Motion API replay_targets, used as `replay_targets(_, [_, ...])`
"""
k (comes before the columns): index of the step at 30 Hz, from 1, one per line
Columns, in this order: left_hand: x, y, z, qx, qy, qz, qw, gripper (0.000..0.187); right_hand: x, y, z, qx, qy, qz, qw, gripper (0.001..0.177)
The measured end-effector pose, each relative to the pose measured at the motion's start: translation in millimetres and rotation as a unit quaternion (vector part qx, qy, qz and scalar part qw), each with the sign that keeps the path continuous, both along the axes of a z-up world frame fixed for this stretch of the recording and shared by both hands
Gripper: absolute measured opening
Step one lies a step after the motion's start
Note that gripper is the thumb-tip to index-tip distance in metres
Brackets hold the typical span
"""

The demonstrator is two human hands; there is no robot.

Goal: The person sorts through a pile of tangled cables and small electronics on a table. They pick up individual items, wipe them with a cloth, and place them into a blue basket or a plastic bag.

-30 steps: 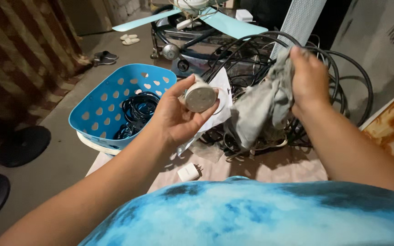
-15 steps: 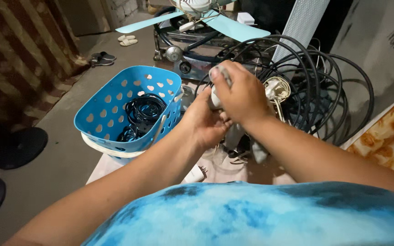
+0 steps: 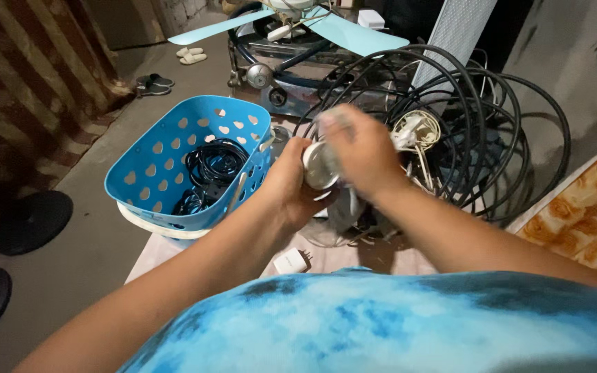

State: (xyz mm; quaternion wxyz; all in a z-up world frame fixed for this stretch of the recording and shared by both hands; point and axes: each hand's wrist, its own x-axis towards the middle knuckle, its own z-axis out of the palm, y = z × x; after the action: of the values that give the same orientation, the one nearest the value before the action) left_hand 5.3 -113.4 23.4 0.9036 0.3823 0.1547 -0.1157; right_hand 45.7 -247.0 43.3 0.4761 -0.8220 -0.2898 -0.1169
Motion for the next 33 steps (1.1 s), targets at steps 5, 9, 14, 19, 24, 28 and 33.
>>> replay_targets(5, [-9.2, 16.8, 13.3, 0.214, -0.042, 0.054, 0.974, 0.035, 44.1, -73.6, -30.5, -0.094, 0.013, -0.125, 0.988, 0.034])
replay_targets(9, [-12.2, 32.0, 21.2, 0.298, -0.096, 0.05, 0.948, 0.042, 49.2, -93.8, -20.2, -0.047, -0.03, -0.112, 0.992, 0.032])
replay_targets(14, [4.8, 19.4, 32.5, 0.323, -0.151, 0.035, 0.934, 0.046, 26.2, -53.5, 26.7, 0.037, 0.054, 0.098, 0.993, 0.039])
replay_targets(19, [11.3, 21.6, 57.1, 0.318, -0.176, -0.038, 0.931, 0.047, 7.0, -36.6, 51.0, -0.039, 0.136, 0.072, 0.987, 0.057])
replay_targets(24, [13.8, 63.5, 61.9, 0.357, -0.235, 0.085, 0.9, 0.039, 21.1, -63.7, 73.2, 0.207, 0.291, 0.175, 0.918, 0.056])
replay_targets(28, [19.0, 61.2, 54.0, 0.372, -0.166, 0.077, 0.91, 0.032, 21.6, -67.2, 78.9, 0.303, 0.314, 0.29, 0.852, 0.059])
replay_targets(33, [28.3, 34.7, 25.2, 0.448, -0.259, 0.045, 0.854, 0.046, 13.8, -67.6, 80.7, 0.312, 0.37, 0.364, 0.795, 0.061])
